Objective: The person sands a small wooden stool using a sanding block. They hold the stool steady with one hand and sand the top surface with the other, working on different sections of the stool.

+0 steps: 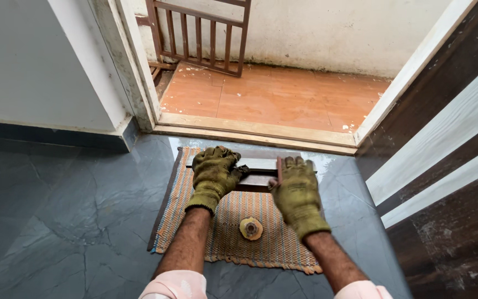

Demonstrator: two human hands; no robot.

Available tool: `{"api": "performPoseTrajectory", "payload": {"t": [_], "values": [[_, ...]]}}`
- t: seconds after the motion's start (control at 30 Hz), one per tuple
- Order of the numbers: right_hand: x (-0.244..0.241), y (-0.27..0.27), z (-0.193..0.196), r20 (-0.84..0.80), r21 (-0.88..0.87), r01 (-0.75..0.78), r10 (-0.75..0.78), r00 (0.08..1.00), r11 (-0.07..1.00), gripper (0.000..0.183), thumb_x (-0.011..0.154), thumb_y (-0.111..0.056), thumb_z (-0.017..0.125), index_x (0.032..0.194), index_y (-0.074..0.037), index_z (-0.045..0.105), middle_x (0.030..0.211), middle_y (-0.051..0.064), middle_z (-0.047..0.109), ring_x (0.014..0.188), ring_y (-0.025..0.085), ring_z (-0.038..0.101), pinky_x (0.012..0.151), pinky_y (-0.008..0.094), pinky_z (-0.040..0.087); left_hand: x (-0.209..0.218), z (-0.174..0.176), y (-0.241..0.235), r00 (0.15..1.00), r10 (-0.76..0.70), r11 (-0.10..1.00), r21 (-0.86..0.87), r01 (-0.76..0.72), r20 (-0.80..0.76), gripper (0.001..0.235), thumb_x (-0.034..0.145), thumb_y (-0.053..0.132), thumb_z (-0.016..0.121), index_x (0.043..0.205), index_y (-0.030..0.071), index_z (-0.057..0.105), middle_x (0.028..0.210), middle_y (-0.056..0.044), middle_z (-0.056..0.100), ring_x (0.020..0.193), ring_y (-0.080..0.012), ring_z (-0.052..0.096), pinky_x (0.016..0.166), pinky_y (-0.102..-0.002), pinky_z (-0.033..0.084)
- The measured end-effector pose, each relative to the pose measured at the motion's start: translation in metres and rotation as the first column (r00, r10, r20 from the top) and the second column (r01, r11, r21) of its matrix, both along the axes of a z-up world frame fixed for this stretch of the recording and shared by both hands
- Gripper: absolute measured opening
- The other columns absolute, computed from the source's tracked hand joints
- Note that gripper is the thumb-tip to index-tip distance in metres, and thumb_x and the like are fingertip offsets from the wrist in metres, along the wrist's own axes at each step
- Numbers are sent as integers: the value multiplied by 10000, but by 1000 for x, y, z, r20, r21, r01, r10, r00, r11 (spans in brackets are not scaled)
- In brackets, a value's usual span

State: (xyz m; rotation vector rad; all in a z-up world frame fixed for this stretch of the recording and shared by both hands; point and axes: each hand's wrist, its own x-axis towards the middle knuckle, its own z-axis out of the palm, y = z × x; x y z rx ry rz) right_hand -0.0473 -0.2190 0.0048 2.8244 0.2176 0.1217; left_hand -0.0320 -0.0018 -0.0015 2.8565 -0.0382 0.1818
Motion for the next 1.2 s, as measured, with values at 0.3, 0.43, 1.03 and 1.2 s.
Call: {"api": "performPoseTrajectory", "payload": {"t": [0.3,0.43,1.03,1.2], "values": [[-8,16,-3,-18,16,25,-24,1000,1000,723,1022,-597,198,1617,-199,304,1672,94,303,1550,333,260,1259,564,80,0,-12,0,994,-13,1000,-7,14,111,563,783,659,767,1221,306,751,1332,-3,634,1308,-240,495,1156,-443,287],[-8,32,-16,77,-44,10,-7,997,999,731,1036,-592,152,1633,-177,232,1678,133,231,1540,361,224,1232,545,34,-3,-14,6,997,-6,999,-39,9,74,521,820,628,744,1230,307,758,1301,26,663,1295,-211,533,1159,-440,329],[8,-25,-24,274,127,-171,131,953,977,580,1026,-538,422,1529,-265,521,1495,40,561,1342,287,566,1124,417,409,-3,5,10,999,21,993,-113,-16,49,574,782,636,785,1219,266,748,1287,-6,642,1290,-226,511,1152,-436,323],[19,-67,-45,161,485,168,-277,947,858,524,951,-419,594,1471,-364,586,1526,-39,587,1303,298,626,1063,466,492,-5,11,6,999,36,994,-103,-37,-12,577,791,655,764,1225,275,744,1283,-12,645,1306,-226,507,1175,-447,310]]}}
